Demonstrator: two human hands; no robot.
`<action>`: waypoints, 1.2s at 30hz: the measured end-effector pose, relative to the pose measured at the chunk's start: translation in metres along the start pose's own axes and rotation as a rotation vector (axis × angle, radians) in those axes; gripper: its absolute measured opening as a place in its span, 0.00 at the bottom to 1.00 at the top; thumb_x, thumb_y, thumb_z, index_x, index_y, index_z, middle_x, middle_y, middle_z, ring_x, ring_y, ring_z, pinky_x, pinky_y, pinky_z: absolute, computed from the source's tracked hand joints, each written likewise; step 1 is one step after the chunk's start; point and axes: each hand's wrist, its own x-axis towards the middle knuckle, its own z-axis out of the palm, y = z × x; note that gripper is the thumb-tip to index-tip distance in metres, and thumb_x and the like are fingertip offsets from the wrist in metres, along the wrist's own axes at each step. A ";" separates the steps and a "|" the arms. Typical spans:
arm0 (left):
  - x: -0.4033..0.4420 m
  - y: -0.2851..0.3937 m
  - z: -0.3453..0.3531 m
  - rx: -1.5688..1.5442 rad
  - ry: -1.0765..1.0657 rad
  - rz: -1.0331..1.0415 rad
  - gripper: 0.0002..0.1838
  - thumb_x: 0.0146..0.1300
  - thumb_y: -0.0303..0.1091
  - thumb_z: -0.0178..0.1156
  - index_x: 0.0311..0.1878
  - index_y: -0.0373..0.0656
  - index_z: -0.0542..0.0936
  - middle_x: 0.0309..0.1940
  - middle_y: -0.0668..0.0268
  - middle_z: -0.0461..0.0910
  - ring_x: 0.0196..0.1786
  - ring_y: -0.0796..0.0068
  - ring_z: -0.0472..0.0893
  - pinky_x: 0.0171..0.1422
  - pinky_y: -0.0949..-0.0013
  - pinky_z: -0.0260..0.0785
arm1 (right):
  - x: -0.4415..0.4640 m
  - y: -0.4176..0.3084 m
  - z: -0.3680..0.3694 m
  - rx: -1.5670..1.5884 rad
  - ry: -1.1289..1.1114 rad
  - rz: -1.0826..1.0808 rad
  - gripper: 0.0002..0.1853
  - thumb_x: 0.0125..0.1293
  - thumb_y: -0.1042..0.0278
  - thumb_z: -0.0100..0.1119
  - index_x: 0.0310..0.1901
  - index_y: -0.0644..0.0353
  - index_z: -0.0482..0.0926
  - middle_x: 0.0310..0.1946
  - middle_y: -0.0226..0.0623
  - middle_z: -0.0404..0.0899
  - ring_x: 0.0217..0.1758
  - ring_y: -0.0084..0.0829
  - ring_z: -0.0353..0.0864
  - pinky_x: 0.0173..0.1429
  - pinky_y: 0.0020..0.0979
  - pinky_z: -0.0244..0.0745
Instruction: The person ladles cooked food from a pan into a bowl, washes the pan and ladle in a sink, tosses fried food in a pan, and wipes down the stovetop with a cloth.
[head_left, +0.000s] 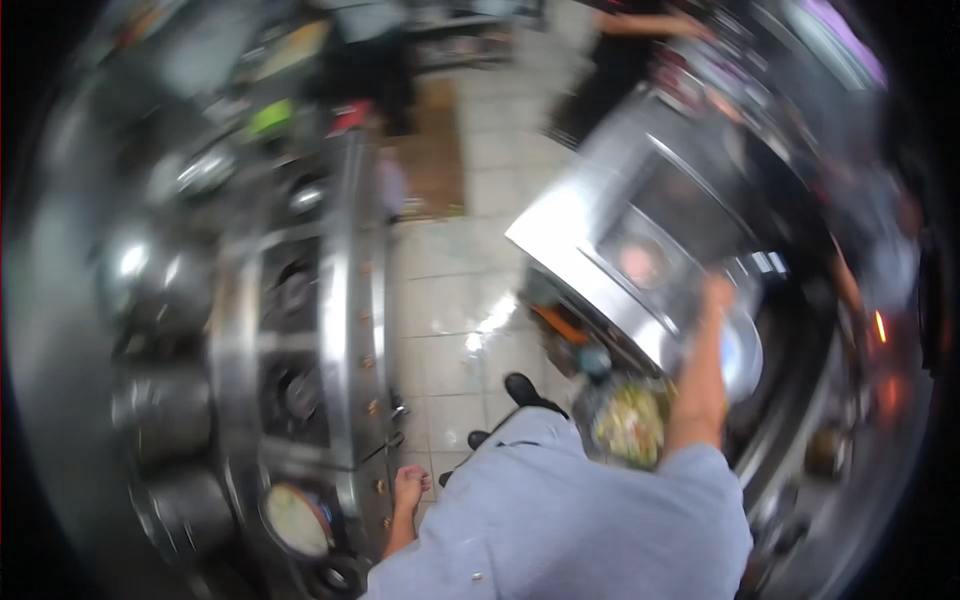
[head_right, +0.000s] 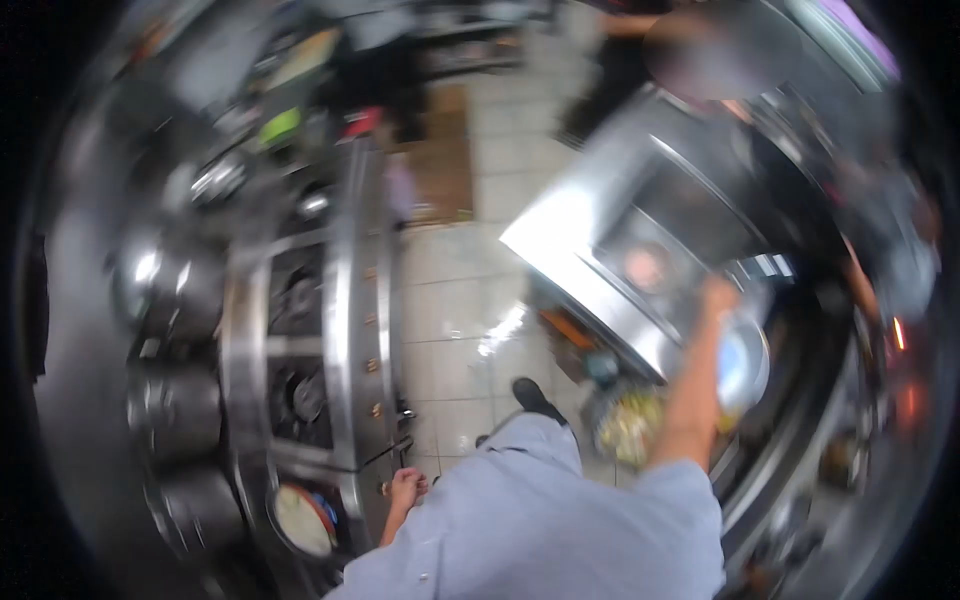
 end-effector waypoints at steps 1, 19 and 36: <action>0.000 0.000 0.008 0.005 0.012 0.012 0.11 0.68 0.31 0.58 0.50 0.39 0.73 0.35 0.60 0.81 0.31 0.71 0.82 0.34 0.69 0.78 | 0.013 0.016 -0.019 0.041 -0.006 -0.088 0.18 0.67 0.48 0.56 0.26 0.50 0.83 0.22 0.30 0.80 0.24 0.32 0.80 0.26 0.41 0.71; -0.045 -0.006 0.066 0.376 0.315 0.037 0.24 0.56 0.46 0.68 0.52 0.41 0.79 0.48 0.51 0.84 0.54 0.50 0.82 0.59 0.56 0.74 | 0.008 -0.262 -0.257 0.751 -0.452 -0.144 0.14 0.64 0.57 0.54 0.39 0.59 0.81 0.33 0.44 0.81 0.35 0.39 0.82 0.38 0.43 0.74; -0.117 -0.155 0.043 -0.040 0.576 0.017 0.23 0.59 0.46 0.67 0.52 0.41 0.79 0.44 0.51 0.85 0.50 0.55 0.85 0.56 0.58 0.76 | 0.033 -0.240 -0.303 0.630 -0.258 -0.198 0.20 0.62 0.65 0.52 0.52 0.68 0.80 0.43 0.56 0.82 0.45 0.46 0.84 0.49 0.44 0.78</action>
